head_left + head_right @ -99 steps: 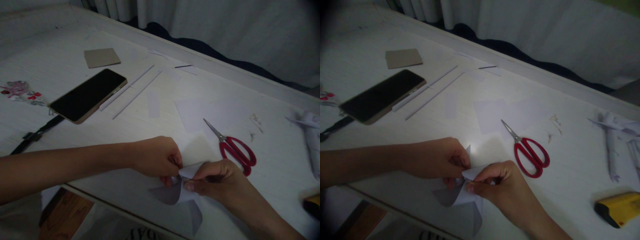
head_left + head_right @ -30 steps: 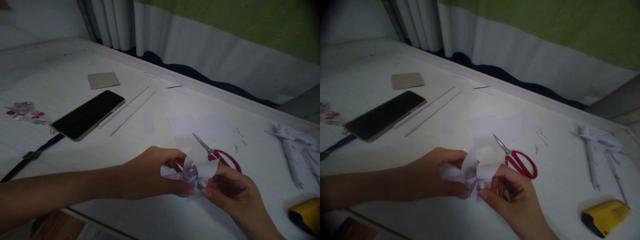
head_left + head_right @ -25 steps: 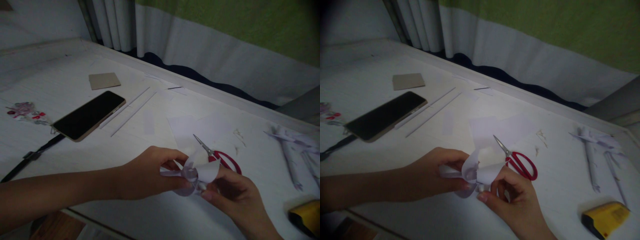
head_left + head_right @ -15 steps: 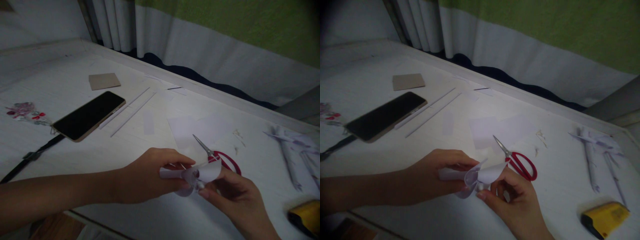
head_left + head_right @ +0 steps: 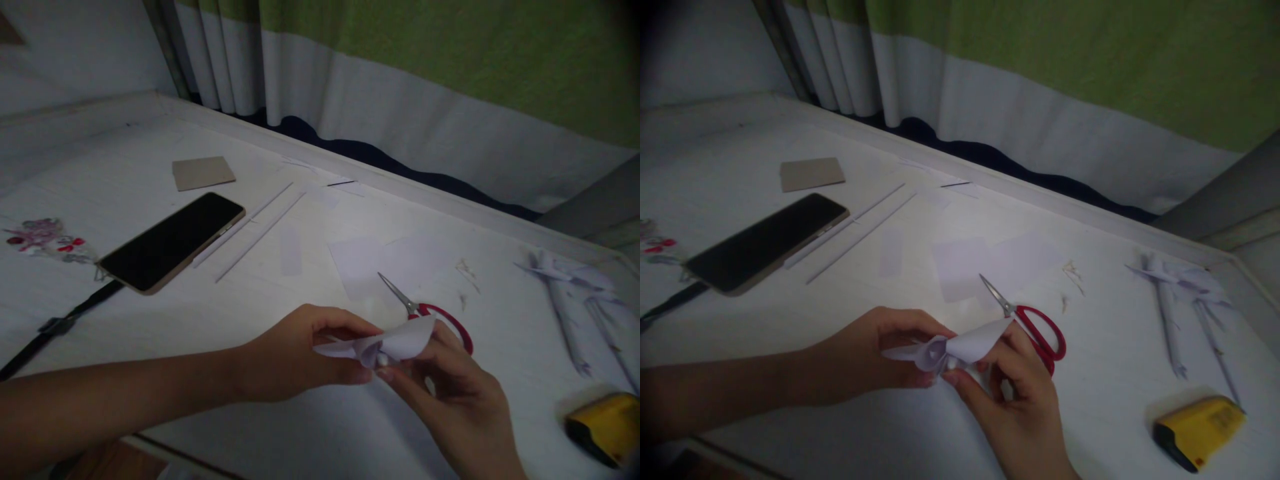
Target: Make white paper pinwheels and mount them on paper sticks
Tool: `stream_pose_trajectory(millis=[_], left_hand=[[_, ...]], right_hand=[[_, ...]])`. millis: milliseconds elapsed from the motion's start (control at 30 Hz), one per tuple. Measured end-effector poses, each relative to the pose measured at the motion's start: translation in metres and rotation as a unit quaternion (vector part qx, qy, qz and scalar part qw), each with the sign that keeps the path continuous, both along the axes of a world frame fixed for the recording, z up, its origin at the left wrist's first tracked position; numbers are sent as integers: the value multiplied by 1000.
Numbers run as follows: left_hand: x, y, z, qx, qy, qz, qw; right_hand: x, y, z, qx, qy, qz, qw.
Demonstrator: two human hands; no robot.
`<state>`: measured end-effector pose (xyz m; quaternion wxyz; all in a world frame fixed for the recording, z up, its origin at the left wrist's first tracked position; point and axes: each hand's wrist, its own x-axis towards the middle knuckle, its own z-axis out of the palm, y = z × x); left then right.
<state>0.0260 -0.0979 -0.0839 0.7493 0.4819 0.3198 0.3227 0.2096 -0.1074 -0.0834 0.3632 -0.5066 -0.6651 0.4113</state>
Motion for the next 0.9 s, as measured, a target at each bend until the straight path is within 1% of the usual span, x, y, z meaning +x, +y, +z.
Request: stream_pose_trajectory(millis=[133, 233, 333, 400, 533, 667, 733, 833, 900], left_hand=[[0, -1, 5, -31, 10, -17, 999], [2, -1, 5, -58, 4, -27, 998], [4, -1, 1, -103, -6, -15, 995], [6, 0, -2, -119, -16, 1, 993], [6, 2, -5, -109, -19, 19, 994], [5, 2, -6, -91, -22, 18, 995], [4, 3, -6, -88, -15, 34, 995], [3, 6, -5, -89, 7, 76, 993], [4, 7, -3, -90, 17, 94, 991]], right_hand=[[-3, 0, -2, 4, 16, 0, 1000], [-5, -1, -4, -4, 31, 3, 1000], [-6, -2, -6, 3, 27, 16, 1000], [-5, -2, -6, 12, 24, 23, 999], [-4, -2, -6, 39, 22, 37, 998], [-4, -3, -5, 37, 33, 40, 998], [-4, -4, -4, 23, 56, 18, 998], [-4, -3, -5, -17, 102, -55, 993], [-4, -1, -7, -48, 137, -85, 986]])
